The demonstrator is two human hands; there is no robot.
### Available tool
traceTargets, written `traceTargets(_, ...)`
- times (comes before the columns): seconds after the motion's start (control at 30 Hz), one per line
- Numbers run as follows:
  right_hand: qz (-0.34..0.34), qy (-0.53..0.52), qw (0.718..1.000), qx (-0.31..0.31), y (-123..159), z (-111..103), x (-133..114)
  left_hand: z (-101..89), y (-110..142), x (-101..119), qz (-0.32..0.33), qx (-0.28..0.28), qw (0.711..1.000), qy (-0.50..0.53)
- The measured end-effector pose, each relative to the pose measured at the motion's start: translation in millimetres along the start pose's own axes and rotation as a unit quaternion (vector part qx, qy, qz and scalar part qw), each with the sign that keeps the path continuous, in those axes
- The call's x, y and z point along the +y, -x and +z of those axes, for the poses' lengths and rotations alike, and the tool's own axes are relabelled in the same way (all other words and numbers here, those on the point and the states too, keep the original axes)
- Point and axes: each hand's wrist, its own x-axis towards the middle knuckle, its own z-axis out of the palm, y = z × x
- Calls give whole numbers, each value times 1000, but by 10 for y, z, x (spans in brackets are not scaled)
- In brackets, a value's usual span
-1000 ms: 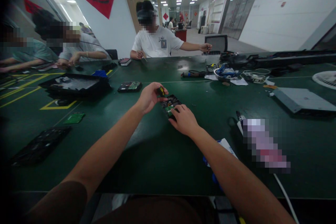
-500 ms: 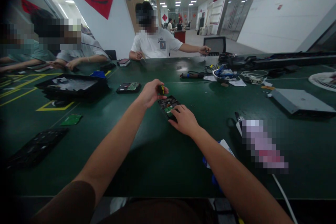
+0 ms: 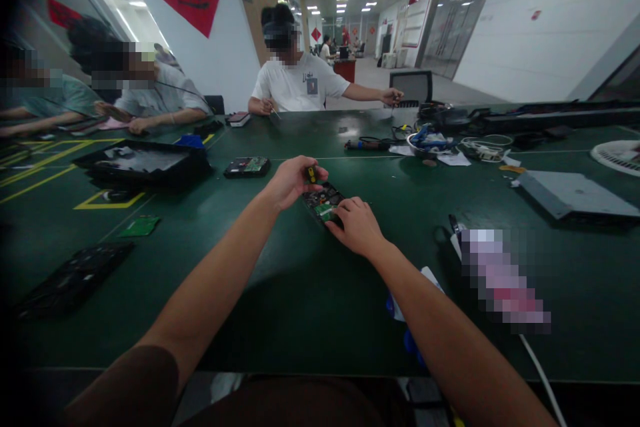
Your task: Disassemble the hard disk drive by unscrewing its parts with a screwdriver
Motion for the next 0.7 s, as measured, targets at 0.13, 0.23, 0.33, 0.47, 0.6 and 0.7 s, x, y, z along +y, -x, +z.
traceTargets(0.13,32,13,999,-2,20,-11,18,-5,-14,-21,9,7,1000,-11)
traceTargets(0.23,69,5,997,-27,32,-1,19,-37,-19,-11,37,31,997,-59)
traceTargets(0.33,85,-2,995,-52,32,5,15,-46,-21,2,21,26,998,-59)
traceTargets(0.47,95,-18,994,-53,26,15,36,-15,-28,-16,-12,14,1000,-4)
traceTargets(0.6,110,-46,992,-35,18,58,82,-7,-36,-51,6,29,999,-16)
traceTargets(0.7,135,-67,988,-27,10,100,105,-28,-36,-53,41,55,995,-77)
